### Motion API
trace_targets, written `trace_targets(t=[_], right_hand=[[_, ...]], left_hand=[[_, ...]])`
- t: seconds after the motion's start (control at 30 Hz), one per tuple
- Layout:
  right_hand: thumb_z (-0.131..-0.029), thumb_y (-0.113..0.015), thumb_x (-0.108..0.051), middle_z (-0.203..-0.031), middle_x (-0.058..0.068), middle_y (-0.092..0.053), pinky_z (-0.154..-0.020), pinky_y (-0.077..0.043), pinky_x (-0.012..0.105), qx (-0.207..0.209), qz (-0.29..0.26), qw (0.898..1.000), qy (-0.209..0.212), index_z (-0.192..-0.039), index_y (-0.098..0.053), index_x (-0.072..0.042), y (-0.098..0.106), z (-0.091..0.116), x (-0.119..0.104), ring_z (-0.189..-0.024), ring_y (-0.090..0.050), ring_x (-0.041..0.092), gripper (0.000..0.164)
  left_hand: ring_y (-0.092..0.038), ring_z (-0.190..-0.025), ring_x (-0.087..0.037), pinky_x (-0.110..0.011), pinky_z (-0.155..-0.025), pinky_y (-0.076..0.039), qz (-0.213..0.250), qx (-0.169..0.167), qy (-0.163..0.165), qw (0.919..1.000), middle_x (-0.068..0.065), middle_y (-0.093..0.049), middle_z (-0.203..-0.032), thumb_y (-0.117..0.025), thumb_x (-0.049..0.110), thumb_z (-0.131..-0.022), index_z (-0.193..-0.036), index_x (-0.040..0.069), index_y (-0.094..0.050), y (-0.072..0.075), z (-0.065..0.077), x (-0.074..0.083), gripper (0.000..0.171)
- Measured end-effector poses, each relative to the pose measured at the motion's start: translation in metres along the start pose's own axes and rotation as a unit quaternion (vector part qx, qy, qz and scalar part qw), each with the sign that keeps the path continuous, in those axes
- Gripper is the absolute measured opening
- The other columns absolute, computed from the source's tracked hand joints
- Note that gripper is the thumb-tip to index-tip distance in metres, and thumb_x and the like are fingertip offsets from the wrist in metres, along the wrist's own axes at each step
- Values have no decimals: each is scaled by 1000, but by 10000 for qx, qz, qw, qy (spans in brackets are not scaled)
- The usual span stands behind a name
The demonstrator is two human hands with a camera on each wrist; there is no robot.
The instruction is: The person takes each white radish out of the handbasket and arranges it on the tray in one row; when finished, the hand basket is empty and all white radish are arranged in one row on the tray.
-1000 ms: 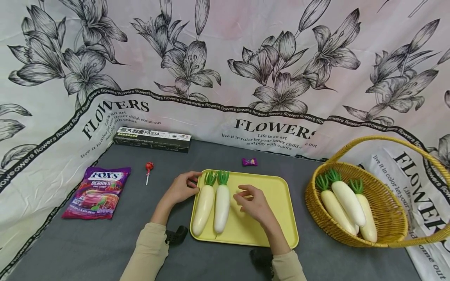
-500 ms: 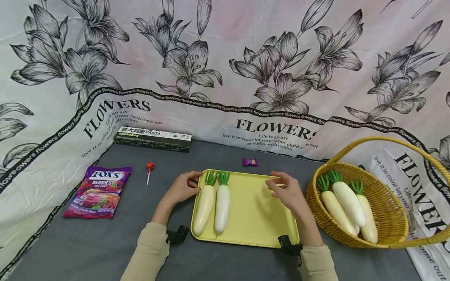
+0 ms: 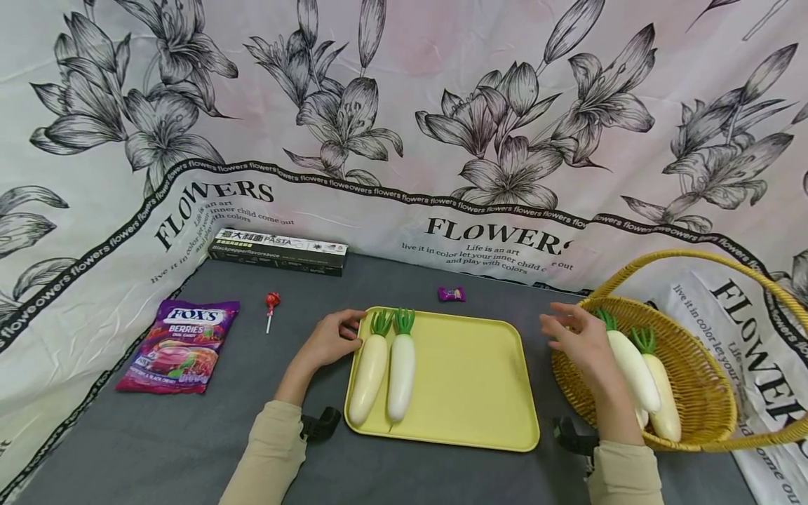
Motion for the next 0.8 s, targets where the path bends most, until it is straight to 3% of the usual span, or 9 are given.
trace_targets(t=[0.17, 0.33, 0.5, 0.7, 0.8], right_hand=[[-100, -55, -39, -126, 20, -54, -78, -57, 26, 282, 9, 9996, -56, -149, -36, 5, 29, 4, 8, -86, -60, -7, 69], [-98, -57, -42, -116, -2, -55, -75, -56, 23, 371, -155, 9990, -179, -148, -35, 6, 55, 5, 20, -84, -61, -8, 73], [-98, -59, -34, -98, -27, -56, -73, -57, 23, 314, -607, 9975, -166, -140, -45, -7, 75, 6, 30, -83, -65, -5, 52], [-97, -63, -29, -97, -26, -56, -69, -57, 23, 354, -960, 9940, -391, -134, -48, -13, 91, 5, 42, -82, -66, -3, 43], [-97, -62, -32, -107, -11, -56, -70, -57, 24, 428, -748, 9950, -495, -142, -43, -5, 97, 5, 47, -81, -66, -4, 56]], left_hand=[[-66, -90, -27, -40, -78, -54, -9, 22, 24, 10000, -18, -63, -111, -66, -4, -83, -135, -2, -57, 0, 0, 2, 52], [-66, -90, -27, -40, -78, -54, -10, 43, 37, 10000, -17, -63, -111, -65, -4, -83, -135, -2, -57, 0, 1, 2, 52], [-65, -90, -27, -41, -78, -54, -22, 51, 35, 10000, -17, -63, -111, -66, -4, -83, -135, -1, -58, 1, 1, 1, 52], [-65, -89, -25, -40, -78, -54, -43, 60, 44, 10000, -16, -63, -111, -66, -3, -83, -135, -1, -58, 1, 1, 1, 52], [-65, -89, -25, -40, -77, -54, -11, 46, 30, 10000, -16, -63, -110, -66, -4, -83, -134, -1, -58, 0, 1, 1, 52]])
Point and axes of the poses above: each hand's wrist, its own z-axis away from the middle knuckle, its own y-axis out of the back of the hand, x = y × z, the point moved 3 cm from there along -z, towards the middle knuckle
